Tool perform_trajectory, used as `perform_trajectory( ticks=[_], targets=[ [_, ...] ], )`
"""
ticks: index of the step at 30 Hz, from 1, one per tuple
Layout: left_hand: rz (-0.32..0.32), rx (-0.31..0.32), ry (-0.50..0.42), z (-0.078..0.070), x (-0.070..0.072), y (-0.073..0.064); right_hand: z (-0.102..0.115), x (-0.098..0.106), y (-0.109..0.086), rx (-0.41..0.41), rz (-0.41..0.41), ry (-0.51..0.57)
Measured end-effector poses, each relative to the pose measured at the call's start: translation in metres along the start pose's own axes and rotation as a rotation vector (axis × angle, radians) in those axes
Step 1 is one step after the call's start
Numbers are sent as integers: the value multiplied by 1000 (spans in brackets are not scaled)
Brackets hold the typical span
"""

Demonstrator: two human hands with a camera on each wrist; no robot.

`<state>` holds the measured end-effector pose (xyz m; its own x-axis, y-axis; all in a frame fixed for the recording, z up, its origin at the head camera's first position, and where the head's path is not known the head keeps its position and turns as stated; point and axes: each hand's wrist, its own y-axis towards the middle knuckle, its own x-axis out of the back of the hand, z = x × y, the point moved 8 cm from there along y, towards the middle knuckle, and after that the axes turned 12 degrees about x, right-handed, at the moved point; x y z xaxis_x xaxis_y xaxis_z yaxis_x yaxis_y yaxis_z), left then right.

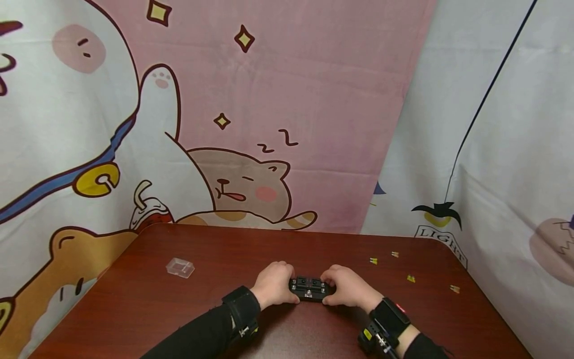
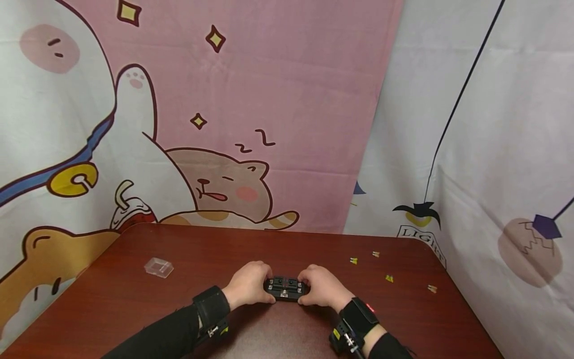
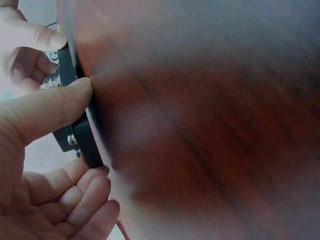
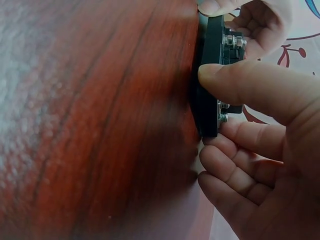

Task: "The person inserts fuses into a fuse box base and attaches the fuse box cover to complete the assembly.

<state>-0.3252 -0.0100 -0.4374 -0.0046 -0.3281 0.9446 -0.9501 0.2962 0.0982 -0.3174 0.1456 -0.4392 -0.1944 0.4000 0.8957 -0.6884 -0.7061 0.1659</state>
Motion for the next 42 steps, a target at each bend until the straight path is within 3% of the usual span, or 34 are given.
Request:
perform_trajectory(
  ticks=[7,16,24,42],
  targets=[
    [40,2,-48,1,-1,1,0,-1,0,-1,11,-13],
    [65,-5,-39,-2,0,0,0,-3,0,-7,23,-28],
    [56,-20,-44,-2,0,0,-3,3,-6,-21,1,87],
    [74,3,-20,-5,1,0,-26,39,-40,-101,-147,20]
  ],
)
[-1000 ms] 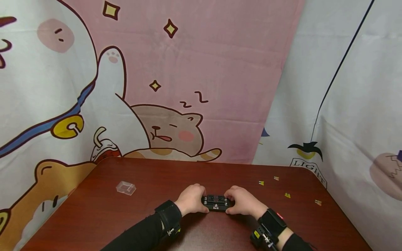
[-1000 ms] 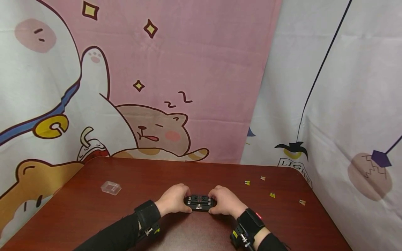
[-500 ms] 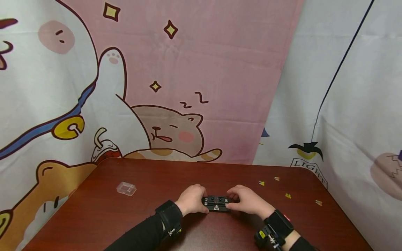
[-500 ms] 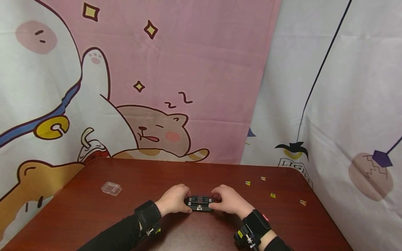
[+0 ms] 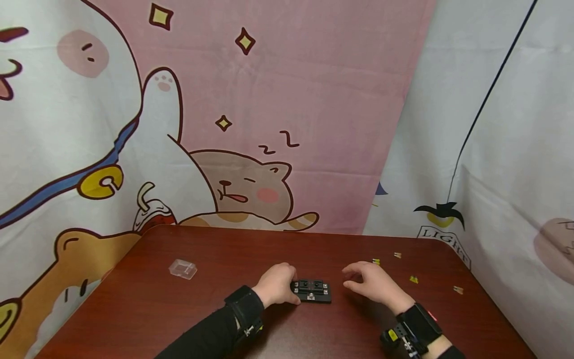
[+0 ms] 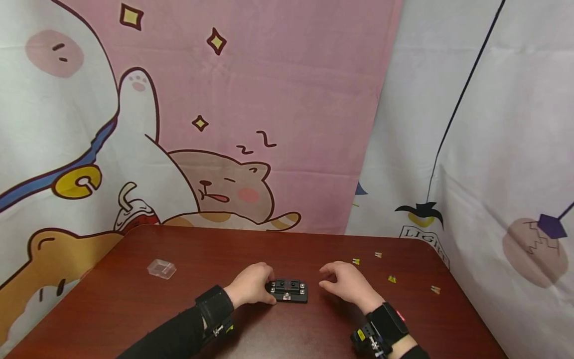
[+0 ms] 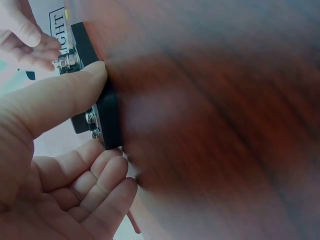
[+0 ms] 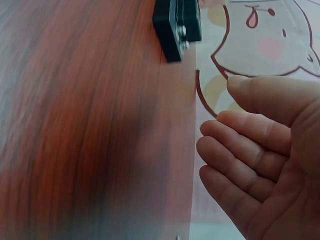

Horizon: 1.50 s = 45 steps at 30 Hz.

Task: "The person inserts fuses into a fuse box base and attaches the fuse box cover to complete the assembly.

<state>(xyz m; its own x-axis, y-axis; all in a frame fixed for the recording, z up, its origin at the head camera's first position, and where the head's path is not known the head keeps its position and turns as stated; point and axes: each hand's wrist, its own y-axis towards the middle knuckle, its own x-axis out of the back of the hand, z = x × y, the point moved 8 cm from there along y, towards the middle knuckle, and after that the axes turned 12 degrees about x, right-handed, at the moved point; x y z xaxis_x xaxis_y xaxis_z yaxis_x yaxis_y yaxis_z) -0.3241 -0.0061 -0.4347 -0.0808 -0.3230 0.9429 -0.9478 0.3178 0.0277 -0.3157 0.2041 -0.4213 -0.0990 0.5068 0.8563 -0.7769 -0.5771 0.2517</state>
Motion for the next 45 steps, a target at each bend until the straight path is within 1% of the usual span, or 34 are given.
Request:
perform_trajectory(
  ticks=[7,10,17,24,30,35,39,45],
  targets=[
    [-4,-6,-4,-1,0,1,-19,14,-20,-52,-29,-12],
    [-7,-13,-2,-1,-1,1,-28,18,-28,-79,-37,-48],
    [1,-7,4,1,-2,2,-52,34,-44,-175,-46,-140],
    [4,-14,-1,0,-2,2,-65,58,-59,-204,-78,-210],
    [6,-9,-5,1,-2,3,-76,71,-72,-242,-95,-284],
    [6,-8,-4,1,-3,3,-86,77,-81,-270,-83,-357],
    [5,-5,-9,1,-3,3,-92,82,-85,-299,-61,-393],
    [7,-1,-8,2,-3,3,-100,84,-86,-323,-30,-398]
  ],
)
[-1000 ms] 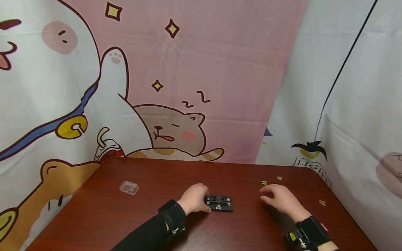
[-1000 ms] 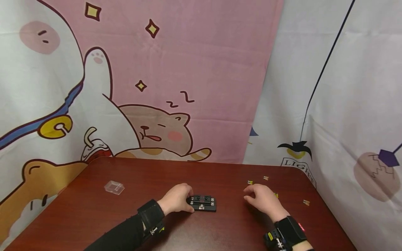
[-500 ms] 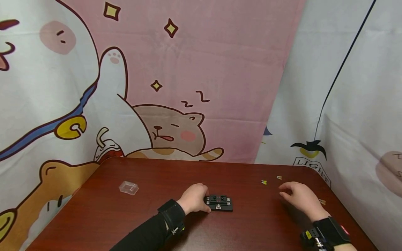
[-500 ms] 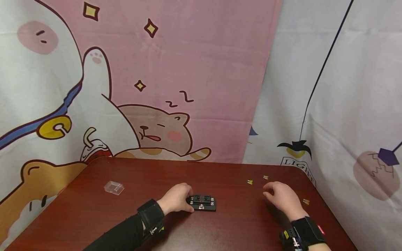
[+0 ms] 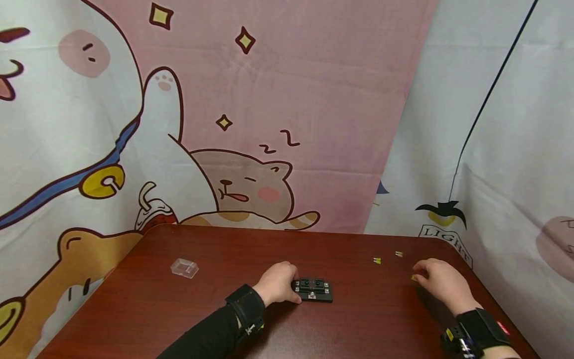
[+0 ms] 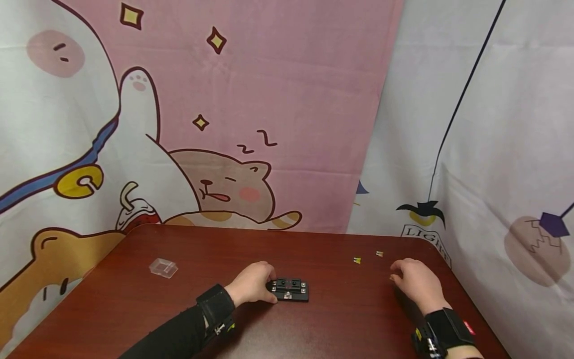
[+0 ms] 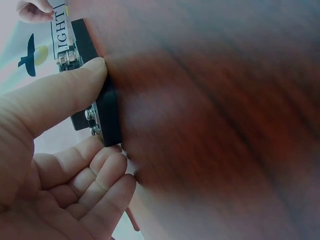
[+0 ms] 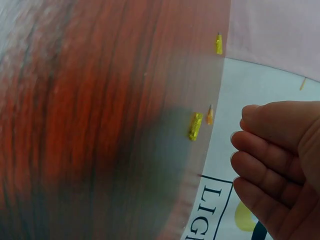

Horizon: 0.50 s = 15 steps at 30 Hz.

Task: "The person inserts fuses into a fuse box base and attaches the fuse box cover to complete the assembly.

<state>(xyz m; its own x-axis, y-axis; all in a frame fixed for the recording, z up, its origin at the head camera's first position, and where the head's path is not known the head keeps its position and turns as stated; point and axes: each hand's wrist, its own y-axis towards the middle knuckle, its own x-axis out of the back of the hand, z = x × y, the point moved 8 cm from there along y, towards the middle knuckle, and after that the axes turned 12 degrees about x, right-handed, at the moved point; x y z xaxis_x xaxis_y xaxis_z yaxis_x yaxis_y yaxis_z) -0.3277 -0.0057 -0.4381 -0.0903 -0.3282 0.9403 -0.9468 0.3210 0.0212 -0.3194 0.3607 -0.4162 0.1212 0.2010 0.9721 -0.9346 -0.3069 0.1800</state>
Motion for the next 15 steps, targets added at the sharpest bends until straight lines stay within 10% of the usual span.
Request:
perform_trajectory(
  ticks=[15],
  targets=[
    [-11,-14,10,0,1,-1,-7,-13,6,23,47,-67]
  ],
)
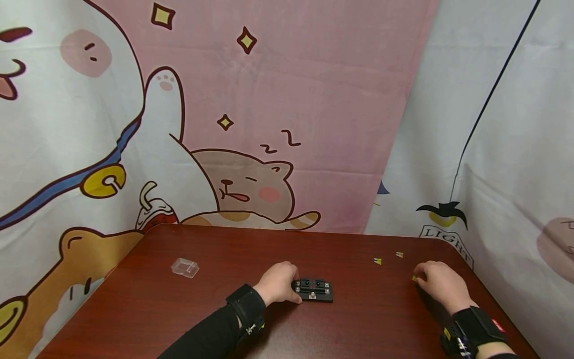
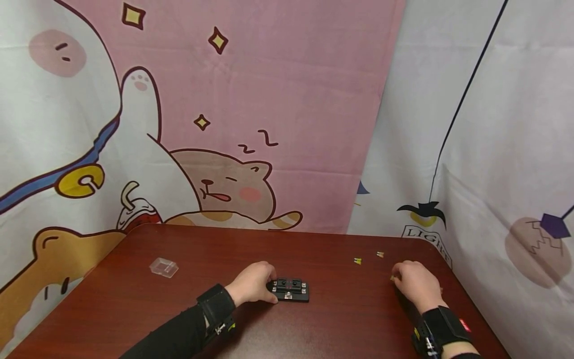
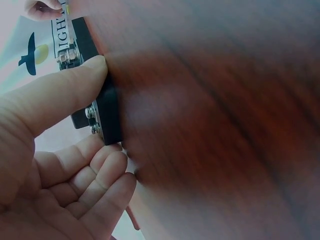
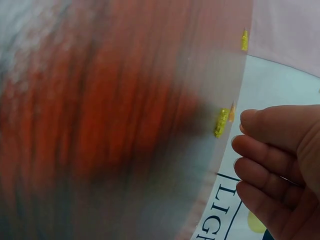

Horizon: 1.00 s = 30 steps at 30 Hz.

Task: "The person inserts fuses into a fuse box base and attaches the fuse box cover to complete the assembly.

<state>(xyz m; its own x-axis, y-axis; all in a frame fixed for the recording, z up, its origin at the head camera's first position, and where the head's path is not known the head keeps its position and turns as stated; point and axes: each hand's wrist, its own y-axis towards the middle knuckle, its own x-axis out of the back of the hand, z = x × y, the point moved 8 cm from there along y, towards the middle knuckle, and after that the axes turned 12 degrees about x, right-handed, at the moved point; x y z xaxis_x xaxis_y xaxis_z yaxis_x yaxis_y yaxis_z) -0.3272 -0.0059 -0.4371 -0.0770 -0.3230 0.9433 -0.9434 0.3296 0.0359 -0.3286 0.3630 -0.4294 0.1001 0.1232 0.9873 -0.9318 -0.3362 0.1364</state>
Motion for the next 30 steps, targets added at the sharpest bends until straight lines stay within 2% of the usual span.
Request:
perform_trajectory(
  ticks=[9,20,30],
  targets=[
    [2,-9,10,-1,0,0,2,-3,-2,20,-30,-49],
    [5,-11,8,-1,0,1,4,-3,0,19,-12,-68],
    [13,-13,27,-1,-1,1,5,-5,3,36,-2,-127]
  ],
)
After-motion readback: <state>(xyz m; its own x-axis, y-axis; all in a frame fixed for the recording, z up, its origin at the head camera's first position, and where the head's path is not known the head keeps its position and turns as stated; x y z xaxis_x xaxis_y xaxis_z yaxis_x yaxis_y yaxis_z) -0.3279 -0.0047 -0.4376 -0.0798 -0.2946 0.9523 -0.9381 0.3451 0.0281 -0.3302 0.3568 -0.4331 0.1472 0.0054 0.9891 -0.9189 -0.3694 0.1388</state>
